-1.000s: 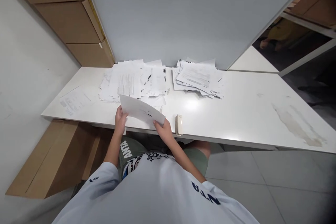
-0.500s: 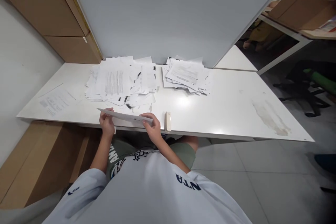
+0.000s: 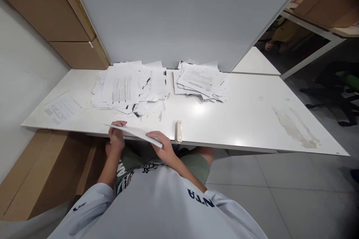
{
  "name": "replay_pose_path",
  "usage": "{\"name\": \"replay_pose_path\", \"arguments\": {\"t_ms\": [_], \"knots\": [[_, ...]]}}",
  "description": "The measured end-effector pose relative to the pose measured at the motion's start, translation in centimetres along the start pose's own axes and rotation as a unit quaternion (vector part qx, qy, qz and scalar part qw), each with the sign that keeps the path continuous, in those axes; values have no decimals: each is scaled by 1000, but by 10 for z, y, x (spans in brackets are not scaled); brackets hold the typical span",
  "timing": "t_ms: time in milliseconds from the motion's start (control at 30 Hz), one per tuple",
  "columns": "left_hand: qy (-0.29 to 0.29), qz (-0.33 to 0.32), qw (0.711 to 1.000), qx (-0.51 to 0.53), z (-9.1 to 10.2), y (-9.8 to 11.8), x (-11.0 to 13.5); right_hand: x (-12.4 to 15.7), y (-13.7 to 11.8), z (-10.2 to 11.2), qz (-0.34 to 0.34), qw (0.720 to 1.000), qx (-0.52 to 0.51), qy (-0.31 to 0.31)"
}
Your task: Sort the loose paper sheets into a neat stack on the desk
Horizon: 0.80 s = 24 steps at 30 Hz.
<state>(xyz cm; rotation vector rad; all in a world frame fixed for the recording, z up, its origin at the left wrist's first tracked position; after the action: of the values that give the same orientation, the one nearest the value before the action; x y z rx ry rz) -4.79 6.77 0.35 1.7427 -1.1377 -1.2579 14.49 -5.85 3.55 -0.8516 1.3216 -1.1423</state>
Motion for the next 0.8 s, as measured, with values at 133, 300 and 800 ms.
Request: {"name": "replay_pose_path", "arguments": {"t_ms": [133,300,800], "knots": [[-81,50,995,16,-11,11,34,41,-14,30,21,996,42,-76],[-114,42,991,-53,-32,12,60,93,12,99,-216,971,83,60],[-610,-25,751,-251,-177,-23,89,171,56,192,-465,868,62,163]]}}
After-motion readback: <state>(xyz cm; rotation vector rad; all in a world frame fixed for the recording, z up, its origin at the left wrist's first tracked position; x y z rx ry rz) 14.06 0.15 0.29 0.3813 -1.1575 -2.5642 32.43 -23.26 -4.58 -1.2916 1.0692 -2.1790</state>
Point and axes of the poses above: each hand's wrist, its own x-axis away from the middle knuckle, its own z-axis out of the back of the hand, y = z × x, the point moved 3 cm from there along -x, towards the middle knuckle, and after that the axes turned 5 degrees about -z, right-handed, at the moved point
